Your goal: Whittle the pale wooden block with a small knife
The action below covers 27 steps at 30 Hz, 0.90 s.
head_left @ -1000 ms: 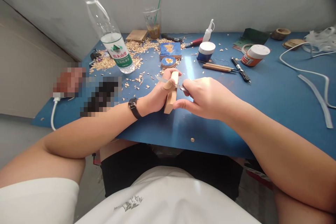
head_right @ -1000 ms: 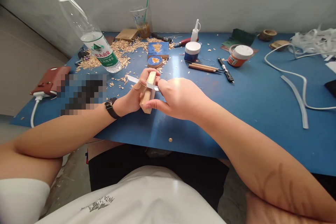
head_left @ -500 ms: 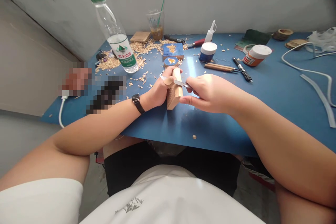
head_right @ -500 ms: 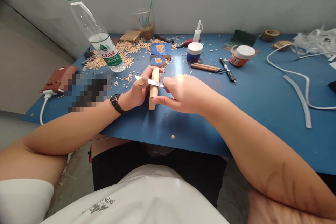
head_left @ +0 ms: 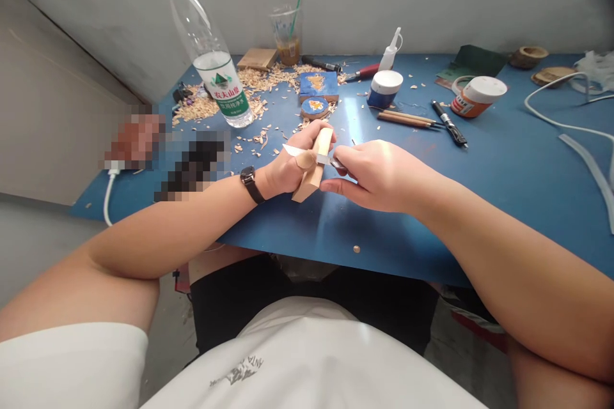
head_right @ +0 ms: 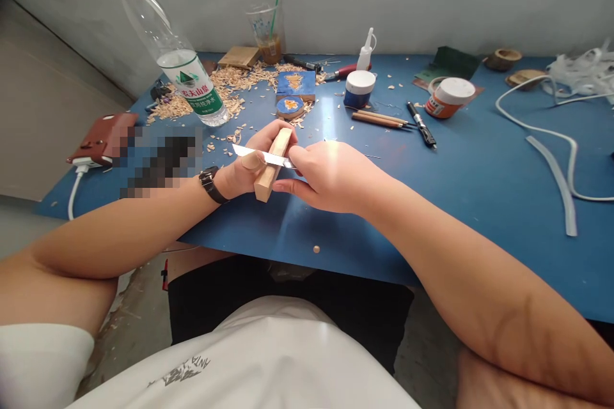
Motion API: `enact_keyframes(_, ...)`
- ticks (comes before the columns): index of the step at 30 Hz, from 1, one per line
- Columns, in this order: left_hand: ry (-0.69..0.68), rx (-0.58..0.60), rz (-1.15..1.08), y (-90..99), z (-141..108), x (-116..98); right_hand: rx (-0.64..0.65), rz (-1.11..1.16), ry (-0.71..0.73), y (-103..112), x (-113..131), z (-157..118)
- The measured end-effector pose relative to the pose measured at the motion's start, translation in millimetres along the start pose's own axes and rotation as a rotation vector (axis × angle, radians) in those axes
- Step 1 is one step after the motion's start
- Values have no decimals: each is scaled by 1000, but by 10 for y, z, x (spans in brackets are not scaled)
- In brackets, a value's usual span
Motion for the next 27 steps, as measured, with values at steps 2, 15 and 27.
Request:
enact_keyframes(2,-15,-12,8,14,-1,-8,21,-13,-47,-12,32,16)
enact_keyframes(15,-78,38,170,96,53,-36,-25,-5,-184,-112,21,73)
enact_keyframes(27,-198,32,244,143,99,42,-96,13,-165,-127,-32,102)
Point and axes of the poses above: each hand's wrist, its own z-axis towards the middle knuckle, its own y-axis out of the back of the hand, x = y × z, the point moved 2 cm from there along z, towards the middle knuckle, and after that the axes turned 14 degrees about y, right-handed, at the moved point
